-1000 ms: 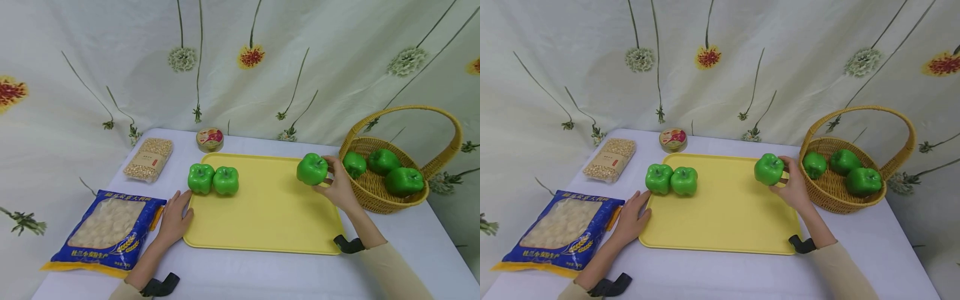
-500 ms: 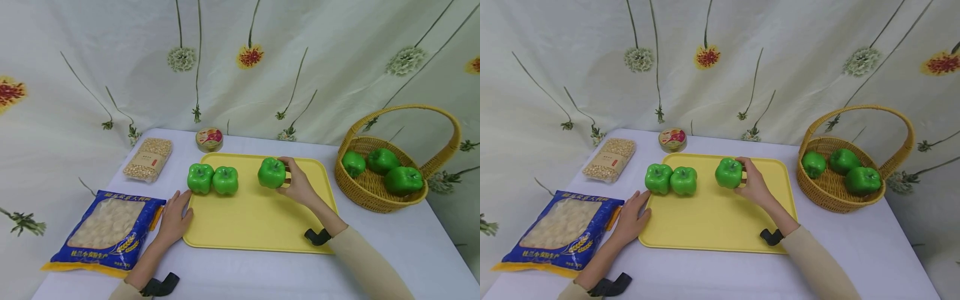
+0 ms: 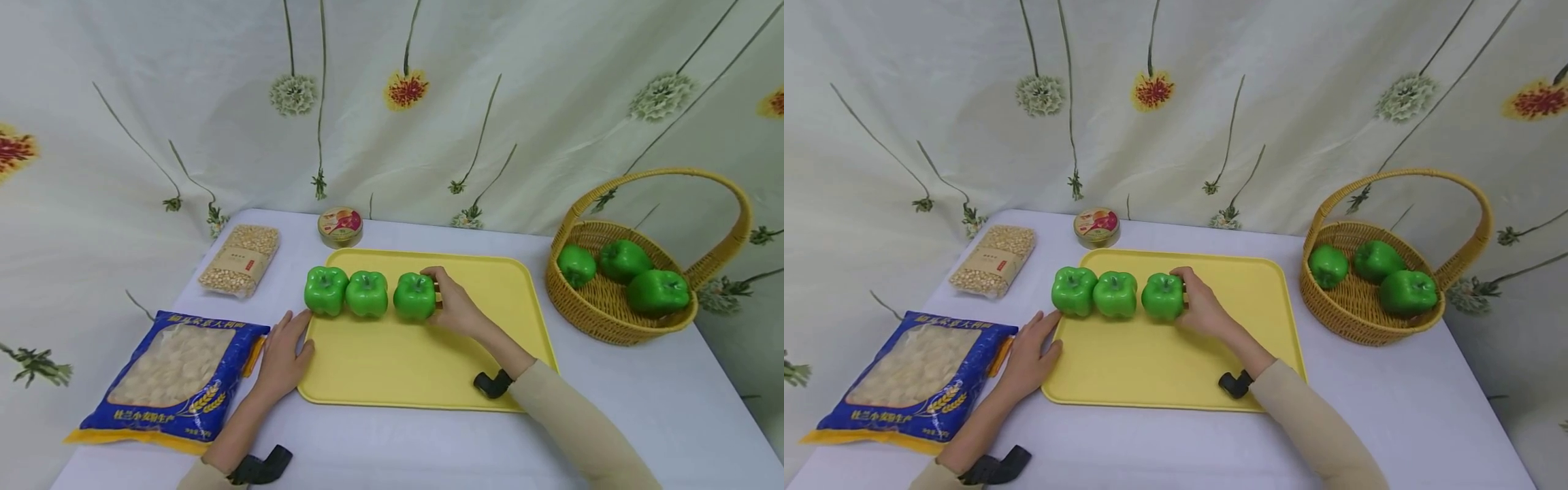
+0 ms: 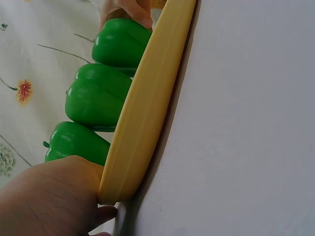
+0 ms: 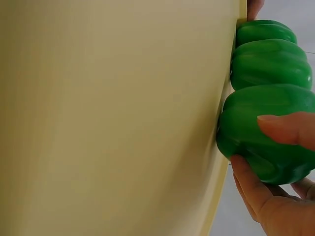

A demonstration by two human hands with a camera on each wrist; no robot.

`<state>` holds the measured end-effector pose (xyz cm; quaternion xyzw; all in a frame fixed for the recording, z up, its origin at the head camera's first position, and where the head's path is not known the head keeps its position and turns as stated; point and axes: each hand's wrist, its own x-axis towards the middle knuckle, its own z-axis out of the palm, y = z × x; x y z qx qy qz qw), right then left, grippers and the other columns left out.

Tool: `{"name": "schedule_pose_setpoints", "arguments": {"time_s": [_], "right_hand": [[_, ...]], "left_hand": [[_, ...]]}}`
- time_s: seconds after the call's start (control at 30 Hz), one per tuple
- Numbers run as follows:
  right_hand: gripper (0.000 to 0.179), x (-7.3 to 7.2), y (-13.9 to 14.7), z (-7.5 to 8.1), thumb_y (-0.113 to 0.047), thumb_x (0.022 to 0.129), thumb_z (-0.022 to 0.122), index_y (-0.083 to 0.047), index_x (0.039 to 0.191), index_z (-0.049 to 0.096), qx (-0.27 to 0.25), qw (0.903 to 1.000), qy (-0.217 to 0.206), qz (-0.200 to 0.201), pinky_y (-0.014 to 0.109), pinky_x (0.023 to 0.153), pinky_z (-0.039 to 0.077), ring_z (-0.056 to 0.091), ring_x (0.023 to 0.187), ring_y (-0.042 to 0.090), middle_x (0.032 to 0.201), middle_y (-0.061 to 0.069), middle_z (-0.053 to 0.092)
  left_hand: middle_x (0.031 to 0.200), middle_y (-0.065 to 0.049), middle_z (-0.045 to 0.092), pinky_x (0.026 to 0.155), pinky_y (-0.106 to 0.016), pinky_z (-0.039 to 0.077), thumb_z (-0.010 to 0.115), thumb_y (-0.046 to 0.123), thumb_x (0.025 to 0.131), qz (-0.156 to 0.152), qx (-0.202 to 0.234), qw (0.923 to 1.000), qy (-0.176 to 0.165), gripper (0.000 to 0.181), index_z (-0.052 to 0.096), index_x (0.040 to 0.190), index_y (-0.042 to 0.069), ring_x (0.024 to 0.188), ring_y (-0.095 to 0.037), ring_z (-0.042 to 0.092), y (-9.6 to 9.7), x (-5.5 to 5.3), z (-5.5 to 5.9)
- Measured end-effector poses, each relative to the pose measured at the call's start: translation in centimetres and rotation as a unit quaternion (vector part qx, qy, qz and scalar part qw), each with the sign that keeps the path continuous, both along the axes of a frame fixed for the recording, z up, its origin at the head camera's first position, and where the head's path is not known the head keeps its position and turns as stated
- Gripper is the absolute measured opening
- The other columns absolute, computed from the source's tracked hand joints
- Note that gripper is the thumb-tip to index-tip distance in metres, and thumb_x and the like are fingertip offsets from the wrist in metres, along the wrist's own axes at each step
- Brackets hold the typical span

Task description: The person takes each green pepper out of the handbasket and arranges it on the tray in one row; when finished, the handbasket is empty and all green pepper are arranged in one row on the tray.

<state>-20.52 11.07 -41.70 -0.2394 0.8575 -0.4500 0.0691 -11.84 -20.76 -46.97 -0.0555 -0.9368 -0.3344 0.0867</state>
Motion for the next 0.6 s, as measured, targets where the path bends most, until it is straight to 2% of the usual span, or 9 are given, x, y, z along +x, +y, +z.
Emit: {"name": "schedule_pose_setpoints", "arguments": {"time_s": [0.6], "right_hand": [[0.092,0.21,-0.63,0.25,0.019,0.068,0.072,-0.003,0.145,0.027,0.009,0.9997,-0.011,0.018,0.047,0.098,0.052,0.050,0.127,0.045,0.140,0.026,0.044]], "left_hand": [[0.146,-0.027,0.045,0.114,-0.068,0.013,0.053,0.000,0.089,0.001,0.002,1.0000,0.007,0.054,0.043,0.142,-0.007,0.141,-0.052,0.024,-0.08,-0.02,-0.18]]}}
